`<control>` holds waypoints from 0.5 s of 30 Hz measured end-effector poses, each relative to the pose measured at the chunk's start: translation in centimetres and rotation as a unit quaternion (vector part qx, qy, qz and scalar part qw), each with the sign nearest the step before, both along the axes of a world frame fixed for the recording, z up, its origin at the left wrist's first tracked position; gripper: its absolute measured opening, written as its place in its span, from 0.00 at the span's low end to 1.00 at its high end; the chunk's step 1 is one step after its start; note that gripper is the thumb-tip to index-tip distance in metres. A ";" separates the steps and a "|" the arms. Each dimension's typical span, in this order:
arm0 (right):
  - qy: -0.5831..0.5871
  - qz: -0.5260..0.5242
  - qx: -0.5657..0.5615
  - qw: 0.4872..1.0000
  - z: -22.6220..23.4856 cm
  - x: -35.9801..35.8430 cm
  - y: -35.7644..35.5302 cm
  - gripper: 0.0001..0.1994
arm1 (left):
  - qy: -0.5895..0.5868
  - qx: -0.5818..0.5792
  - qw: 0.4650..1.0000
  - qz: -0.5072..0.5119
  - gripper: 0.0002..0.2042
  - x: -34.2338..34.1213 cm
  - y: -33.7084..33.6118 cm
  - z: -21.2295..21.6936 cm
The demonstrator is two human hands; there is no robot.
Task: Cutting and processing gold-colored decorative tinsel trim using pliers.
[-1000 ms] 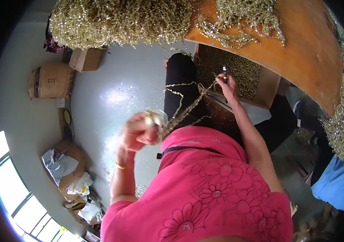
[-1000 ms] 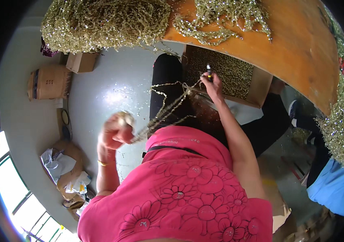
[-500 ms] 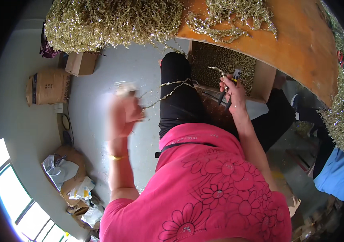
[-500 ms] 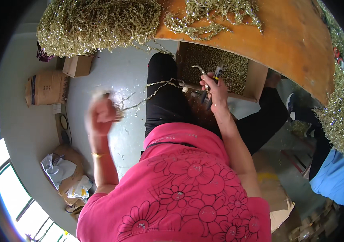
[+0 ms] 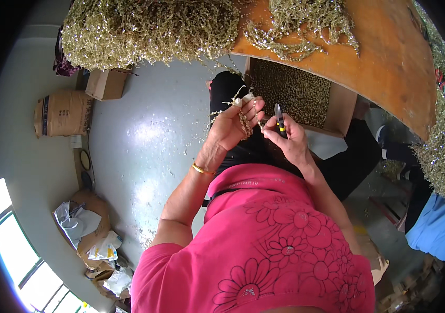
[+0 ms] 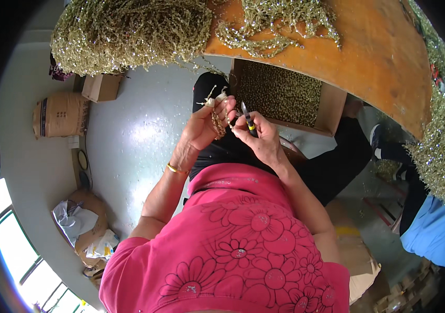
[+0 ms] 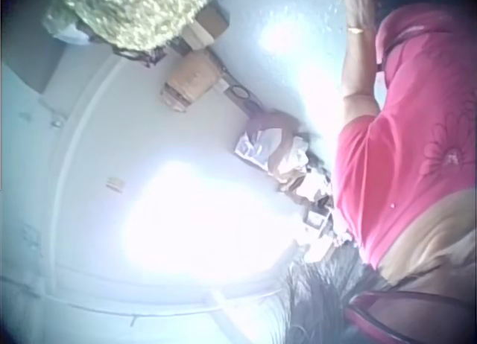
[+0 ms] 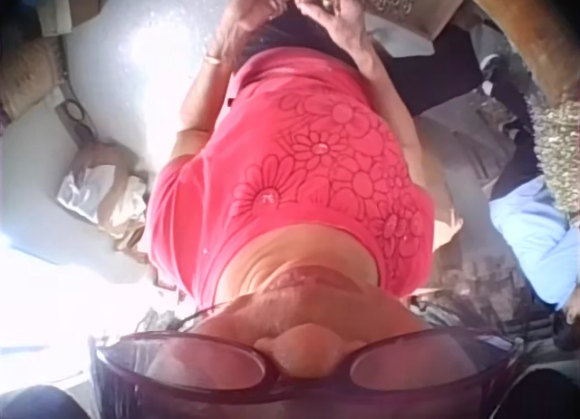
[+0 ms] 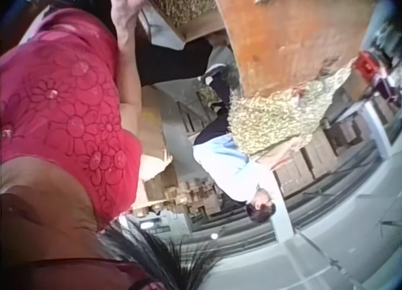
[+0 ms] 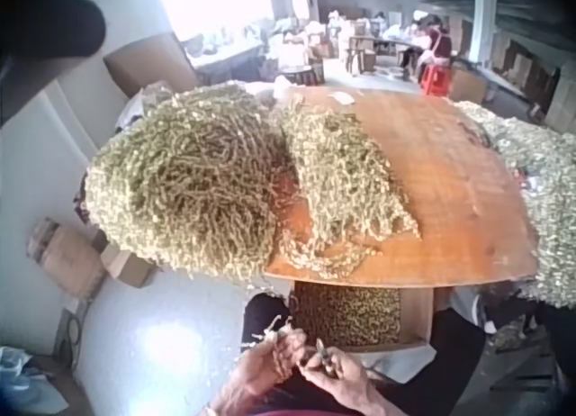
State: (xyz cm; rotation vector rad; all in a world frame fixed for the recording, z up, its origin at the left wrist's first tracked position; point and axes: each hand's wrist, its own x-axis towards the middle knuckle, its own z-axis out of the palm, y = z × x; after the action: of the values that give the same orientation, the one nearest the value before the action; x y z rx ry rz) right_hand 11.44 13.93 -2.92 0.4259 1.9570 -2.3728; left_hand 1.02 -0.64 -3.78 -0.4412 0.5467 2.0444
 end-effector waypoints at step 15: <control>-0.146 -0.086 0.190 0.967 -5.8 1.4 1.7 0.12 | 0.294 -0.320 0.890 0.137 0.13 -1.9 -5.0 0.5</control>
State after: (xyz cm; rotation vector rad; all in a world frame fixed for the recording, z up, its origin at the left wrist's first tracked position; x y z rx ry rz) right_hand 12.86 15.66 -8.68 0.9380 2.2979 -1.8659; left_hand -0.91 -5.63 -3.31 -0.2719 1.6361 2.2279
